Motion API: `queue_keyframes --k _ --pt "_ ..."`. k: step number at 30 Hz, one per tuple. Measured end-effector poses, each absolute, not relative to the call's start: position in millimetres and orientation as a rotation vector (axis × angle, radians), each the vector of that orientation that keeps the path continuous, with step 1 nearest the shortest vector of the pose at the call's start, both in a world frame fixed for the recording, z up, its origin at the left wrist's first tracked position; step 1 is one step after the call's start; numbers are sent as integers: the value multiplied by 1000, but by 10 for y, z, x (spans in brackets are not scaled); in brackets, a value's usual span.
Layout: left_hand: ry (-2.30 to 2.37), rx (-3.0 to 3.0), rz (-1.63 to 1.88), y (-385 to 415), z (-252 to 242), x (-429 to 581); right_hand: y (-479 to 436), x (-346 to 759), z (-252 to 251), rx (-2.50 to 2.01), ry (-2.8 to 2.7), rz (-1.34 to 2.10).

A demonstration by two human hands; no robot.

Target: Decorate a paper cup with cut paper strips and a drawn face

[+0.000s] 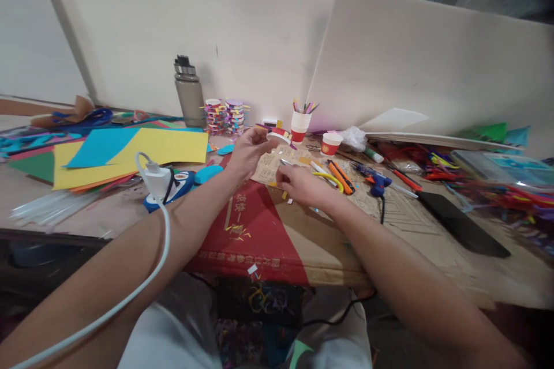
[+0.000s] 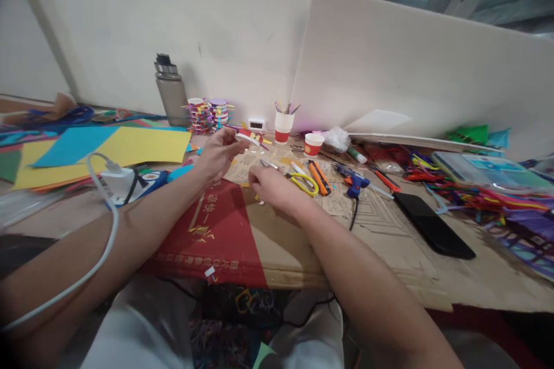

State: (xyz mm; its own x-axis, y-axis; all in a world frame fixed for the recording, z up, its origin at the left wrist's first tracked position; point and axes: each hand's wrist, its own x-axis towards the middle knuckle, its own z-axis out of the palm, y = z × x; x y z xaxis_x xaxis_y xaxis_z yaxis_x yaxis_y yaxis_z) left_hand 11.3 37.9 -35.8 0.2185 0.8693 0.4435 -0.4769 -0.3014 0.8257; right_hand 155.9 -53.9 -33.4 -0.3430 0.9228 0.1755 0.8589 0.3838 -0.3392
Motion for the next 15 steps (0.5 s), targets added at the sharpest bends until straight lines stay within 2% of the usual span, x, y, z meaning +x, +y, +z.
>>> queue_keyframes --k 8,15 --pt "317 1547 1453 275 -233 41 -588 2013 -237 -1430 -1554 171" --pt "316 1643 1374 159 -173 -3 -764 1942 -122 -1108 -1550 16"
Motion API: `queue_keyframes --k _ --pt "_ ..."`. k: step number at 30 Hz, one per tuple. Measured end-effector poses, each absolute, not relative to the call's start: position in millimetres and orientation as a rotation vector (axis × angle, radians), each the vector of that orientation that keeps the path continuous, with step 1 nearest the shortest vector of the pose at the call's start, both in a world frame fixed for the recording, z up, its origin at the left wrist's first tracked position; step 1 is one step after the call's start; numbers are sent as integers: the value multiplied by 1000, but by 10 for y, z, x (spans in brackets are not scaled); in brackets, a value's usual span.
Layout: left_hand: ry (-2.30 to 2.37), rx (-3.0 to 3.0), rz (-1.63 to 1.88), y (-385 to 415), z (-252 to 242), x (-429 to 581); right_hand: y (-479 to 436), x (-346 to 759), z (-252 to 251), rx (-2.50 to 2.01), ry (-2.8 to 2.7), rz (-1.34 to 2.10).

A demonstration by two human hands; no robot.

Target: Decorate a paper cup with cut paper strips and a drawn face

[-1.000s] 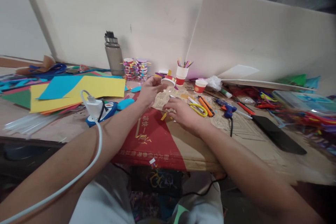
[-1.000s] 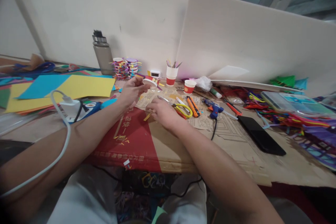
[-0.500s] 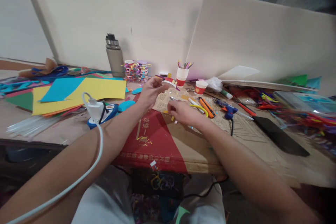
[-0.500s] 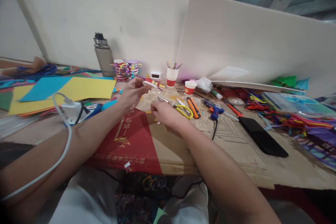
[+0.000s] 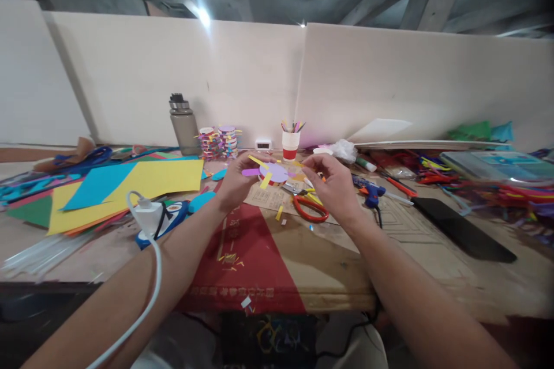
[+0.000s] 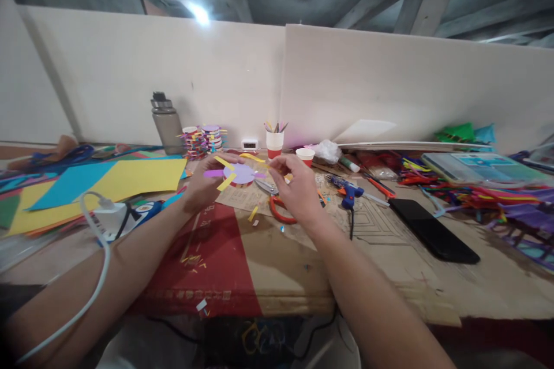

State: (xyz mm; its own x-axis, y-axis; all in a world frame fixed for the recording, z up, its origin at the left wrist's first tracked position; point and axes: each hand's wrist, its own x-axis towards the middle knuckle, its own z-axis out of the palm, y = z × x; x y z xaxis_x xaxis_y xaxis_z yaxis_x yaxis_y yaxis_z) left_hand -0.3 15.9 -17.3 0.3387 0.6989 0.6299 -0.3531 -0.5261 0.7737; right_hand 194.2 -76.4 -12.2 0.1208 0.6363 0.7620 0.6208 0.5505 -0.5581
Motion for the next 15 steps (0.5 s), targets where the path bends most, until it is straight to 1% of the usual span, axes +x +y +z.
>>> queue_keyframes --k 5,9,15 --pt "325 1656 1308 137 -174 -10 -835 1877 -98 -1023 -1672 -203" --pt "314 1649 1322 127 -156 1 -820 1889 -138 -996 -1720 -334" --pt "342 1651 1334 114 -147 11 -817 1880 -164 -988 -1785 -411"
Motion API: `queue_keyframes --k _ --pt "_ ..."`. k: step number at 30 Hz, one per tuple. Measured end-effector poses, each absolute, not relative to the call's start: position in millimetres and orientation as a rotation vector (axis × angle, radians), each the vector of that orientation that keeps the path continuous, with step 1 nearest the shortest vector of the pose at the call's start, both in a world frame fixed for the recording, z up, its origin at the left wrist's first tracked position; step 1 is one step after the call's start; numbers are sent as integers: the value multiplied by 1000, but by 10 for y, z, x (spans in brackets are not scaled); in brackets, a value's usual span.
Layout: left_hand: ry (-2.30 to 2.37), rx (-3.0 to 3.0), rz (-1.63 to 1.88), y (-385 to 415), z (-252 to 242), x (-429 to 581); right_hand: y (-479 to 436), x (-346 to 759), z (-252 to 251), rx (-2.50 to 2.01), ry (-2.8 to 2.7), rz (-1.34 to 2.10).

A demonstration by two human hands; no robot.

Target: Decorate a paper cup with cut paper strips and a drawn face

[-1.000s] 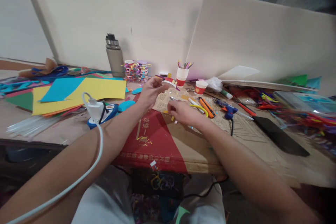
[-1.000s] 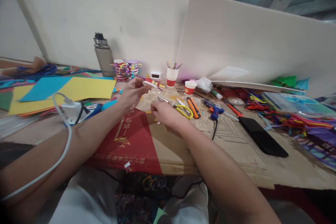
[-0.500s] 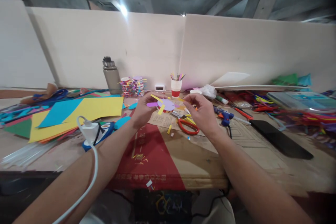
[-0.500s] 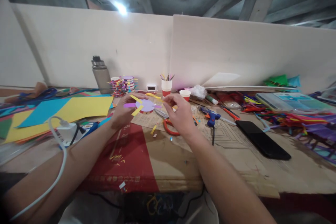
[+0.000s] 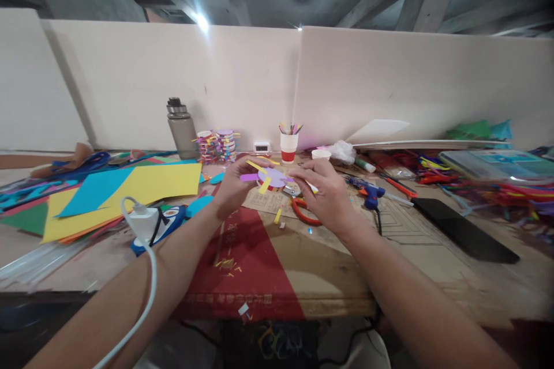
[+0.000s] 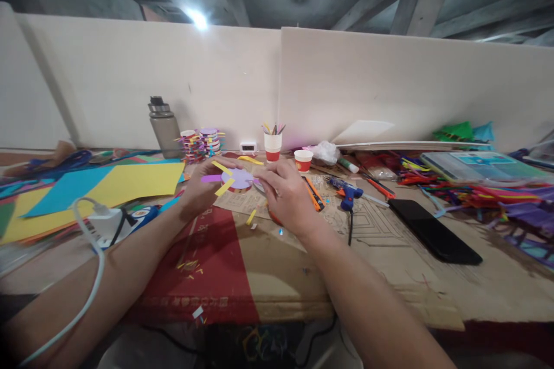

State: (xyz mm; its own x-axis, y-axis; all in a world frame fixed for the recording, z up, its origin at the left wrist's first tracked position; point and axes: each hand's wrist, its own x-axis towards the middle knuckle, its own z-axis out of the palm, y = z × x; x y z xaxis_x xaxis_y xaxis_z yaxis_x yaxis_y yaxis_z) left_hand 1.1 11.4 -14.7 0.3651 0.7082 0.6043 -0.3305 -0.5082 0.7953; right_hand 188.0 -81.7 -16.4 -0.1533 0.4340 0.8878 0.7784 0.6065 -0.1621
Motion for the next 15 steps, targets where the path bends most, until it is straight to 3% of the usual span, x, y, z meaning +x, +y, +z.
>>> queue_keyframes --k 15 --pt "411 1719 1335 143 -146 -8 -842 1855 -175 -990 -1822 -387"
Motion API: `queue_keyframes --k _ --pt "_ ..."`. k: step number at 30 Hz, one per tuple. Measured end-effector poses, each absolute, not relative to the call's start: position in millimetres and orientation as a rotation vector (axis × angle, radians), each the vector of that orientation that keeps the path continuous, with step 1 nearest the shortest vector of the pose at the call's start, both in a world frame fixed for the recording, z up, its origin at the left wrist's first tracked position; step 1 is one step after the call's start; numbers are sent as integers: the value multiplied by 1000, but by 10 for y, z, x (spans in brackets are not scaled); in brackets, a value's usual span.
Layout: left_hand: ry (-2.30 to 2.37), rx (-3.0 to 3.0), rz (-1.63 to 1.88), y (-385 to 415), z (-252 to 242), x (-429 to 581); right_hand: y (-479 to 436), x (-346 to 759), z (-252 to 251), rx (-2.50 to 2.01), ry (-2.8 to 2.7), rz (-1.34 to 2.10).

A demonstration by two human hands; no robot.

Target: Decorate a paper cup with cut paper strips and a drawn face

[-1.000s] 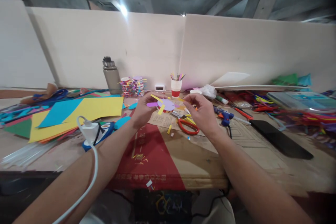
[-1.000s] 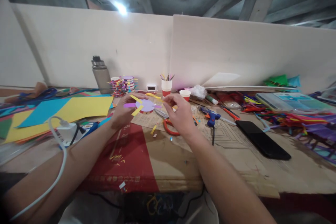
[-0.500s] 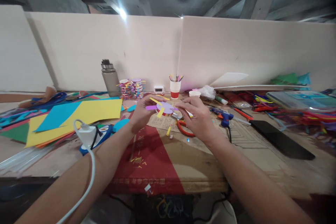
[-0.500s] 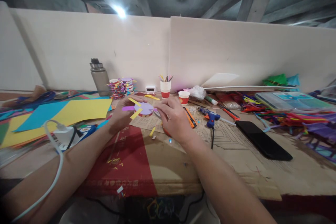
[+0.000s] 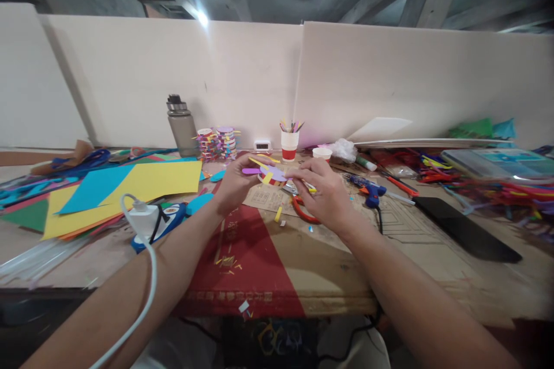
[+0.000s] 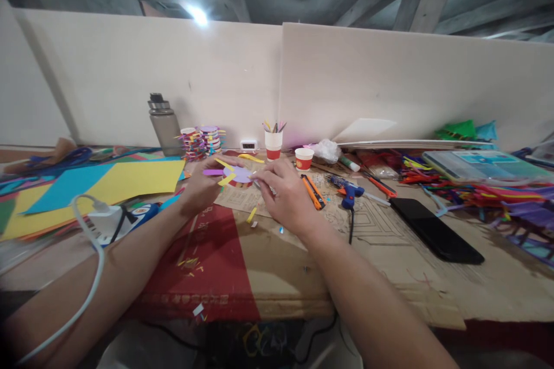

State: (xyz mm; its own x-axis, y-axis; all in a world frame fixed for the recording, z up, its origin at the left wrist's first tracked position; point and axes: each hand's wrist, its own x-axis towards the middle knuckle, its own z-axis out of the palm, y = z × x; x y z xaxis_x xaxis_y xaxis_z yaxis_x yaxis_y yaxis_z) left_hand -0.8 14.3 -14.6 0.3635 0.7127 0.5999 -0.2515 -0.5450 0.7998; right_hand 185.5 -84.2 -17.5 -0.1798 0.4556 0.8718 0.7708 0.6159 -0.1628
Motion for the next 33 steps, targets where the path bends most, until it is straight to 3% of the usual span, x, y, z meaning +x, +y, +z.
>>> queue_keyframes --k 13,20,33 --pt "477 1182 1013 185 -266 95 -655 1897 -243 -1189 -1484 555" --pt "529 1122 959 159 -238 101 -631 1880 -228 -973 -1151 1031" --pt "510 1208 932 195 -271 106 -610 1916 -233 -800 -936 1299"
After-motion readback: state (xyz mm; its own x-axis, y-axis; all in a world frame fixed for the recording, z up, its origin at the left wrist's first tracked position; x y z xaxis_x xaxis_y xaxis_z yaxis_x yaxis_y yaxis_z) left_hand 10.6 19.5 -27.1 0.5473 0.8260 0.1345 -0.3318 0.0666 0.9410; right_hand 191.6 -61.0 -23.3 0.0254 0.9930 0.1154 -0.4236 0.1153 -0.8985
